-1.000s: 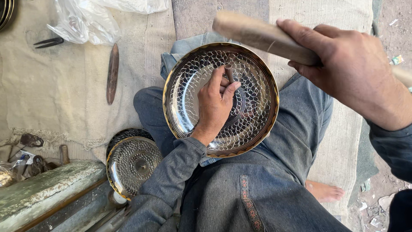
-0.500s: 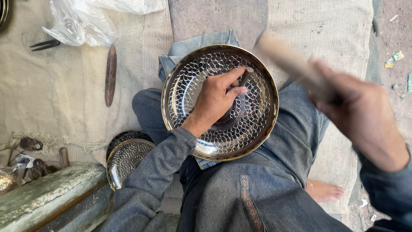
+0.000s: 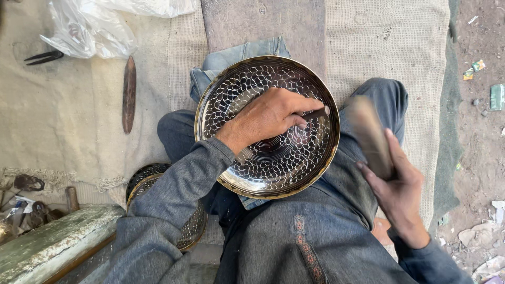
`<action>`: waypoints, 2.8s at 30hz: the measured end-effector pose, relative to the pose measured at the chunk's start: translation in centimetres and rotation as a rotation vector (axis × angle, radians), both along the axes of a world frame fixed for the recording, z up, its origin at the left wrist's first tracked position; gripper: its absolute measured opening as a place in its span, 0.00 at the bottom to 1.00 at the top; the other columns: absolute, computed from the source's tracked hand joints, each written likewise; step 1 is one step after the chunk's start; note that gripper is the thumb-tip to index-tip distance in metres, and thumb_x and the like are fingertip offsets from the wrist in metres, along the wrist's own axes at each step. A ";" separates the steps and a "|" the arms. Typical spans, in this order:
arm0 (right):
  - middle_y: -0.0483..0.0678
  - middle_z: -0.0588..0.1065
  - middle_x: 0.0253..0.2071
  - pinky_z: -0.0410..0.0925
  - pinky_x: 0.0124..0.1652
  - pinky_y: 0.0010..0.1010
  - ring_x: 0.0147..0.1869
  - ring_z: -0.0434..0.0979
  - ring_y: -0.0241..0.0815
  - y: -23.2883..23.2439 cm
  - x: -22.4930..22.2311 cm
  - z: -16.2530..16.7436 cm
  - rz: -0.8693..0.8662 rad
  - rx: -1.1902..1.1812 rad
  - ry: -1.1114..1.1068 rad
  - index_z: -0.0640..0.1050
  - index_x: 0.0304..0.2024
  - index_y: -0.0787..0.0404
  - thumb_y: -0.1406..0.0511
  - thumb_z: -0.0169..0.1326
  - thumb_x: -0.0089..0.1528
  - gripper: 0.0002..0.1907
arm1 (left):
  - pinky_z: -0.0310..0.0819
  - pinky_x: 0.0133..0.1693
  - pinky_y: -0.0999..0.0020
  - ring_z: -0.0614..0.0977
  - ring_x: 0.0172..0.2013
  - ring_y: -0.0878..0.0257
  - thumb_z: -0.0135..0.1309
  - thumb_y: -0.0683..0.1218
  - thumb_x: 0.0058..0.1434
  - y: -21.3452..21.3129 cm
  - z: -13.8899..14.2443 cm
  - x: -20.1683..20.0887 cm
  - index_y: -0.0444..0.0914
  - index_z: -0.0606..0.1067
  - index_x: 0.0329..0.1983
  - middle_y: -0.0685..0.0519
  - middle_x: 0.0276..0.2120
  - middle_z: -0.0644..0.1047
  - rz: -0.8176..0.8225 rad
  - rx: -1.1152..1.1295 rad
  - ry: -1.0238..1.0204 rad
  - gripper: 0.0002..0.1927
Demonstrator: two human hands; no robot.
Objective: The person sits on the ground with a decorated brass plate resting on their lap. They hold a small punch against the plate's surface with one hand and strike it with a wooden mallet held in the other hand, repositioning the punch across the plate to work the pattern, then lift the punch away at the end.
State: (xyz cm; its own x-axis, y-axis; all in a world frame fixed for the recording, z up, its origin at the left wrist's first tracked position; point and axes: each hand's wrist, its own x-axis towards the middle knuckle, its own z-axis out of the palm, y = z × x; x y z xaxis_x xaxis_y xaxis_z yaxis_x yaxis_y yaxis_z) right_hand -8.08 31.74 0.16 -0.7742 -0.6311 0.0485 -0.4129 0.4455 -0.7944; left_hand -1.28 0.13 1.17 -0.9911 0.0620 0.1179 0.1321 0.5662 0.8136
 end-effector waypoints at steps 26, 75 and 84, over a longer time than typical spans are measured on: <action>0.58 0.77 0.56 0.74 0.56 0.33 0.57 0.79 0.42 -3.5 -5.6 1.8 0.166 -0.022 0.020 0.69 0.72 0.61 0.70 0.66 0.59 0.39 | 0.84 0.45 0.67 0.87 0.43 0.59 0.63 0.42 0.58 0.5 -1.2 1.4 0.40 0.77 0.57 0.48 0.49 0.82 0.191 0.043 0.136 0.22; 0.54 0.81 0.44 0.73 0.41 0.34 0.42 0.81 0.40 -2.9 -2.9 7.4 0.168 0.296 0.152 0.74 0.68 0.56 0.67 0.70 0.52 0.41 | 0.82 0.49 0.66 0.86 0.46 0.57 0.64 0.42 0.58 1.3 -0.9 1.6 0.38 0.76 0.59 0.45 0.50 0.82 0.200 0.052 0.128 0.24; 0.53 0.77 0.42 0.75 0.47 0.28 0.45 0.79 0.36 -0.3 2.9 1.3 -0.227 -0.123 -0.161 0.65 0.73 0.63 0.67 0.66 0.60 0.40 | 0.81 0.48 0.61 0.87 0.43 0.57 0.64 0.41 0.55 0.3 0.6 0.1 0.42 0.79 0.54 0.49 0.45 0.84 -0.048 0.074 0.020 0.21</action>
